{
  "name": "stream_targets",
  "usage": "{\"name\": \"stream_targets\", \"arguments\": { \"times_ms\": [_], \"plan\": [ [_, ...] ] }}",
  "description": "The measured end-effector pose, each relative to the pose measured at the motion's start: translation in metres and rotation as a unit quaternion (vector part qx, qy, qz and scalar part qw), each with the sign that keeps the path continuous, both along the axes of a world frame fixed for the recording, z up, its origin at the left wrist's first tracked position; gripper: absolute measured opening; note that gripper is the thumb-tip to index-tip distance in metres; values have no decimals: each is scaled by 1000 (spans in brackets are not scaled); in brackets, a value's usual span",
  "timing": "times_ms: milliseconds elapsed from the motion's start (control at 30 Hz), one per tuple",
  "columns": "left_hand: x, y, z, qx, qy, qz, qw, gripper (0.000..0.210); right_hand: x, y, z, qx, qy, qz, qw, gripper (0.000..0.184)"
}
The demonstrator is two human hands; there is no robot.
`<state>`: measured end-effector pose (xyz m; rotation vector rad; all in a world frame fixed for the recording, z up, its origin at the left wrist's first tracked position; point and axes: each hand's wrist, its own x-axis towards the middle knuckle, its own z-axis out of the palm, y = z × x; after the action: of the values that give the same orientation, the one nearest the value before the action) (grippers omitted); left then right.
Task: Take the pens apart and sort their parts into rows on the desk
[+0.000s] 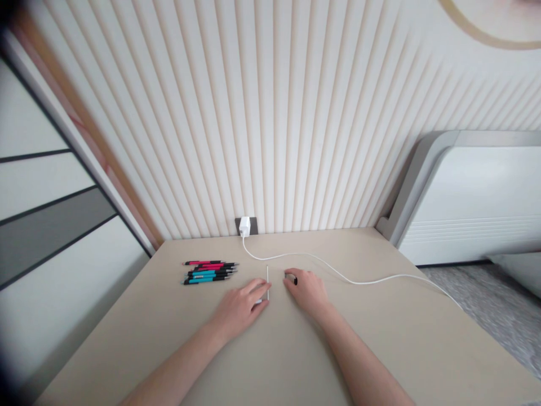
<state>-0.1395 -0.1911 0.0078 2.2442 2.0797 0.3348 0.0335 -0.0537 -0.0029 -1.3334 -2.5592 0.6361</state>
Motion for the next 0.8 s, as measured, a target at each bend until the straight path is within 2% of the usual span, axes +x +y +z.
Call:
{"name": "stream_targets", "arguments": {
  "times_ms": [333, 800],
  "plan": [
    [5, 3, -2, -23, 14, -1, 1000, 21, -12, -1, 1, 8, 5, 21, 1000, 31],
    [5, 4, -5, -23, -4, -2, 1000, 21, -14, 0, 1, 8, 4, 42, 999, 32]
  ]
}}
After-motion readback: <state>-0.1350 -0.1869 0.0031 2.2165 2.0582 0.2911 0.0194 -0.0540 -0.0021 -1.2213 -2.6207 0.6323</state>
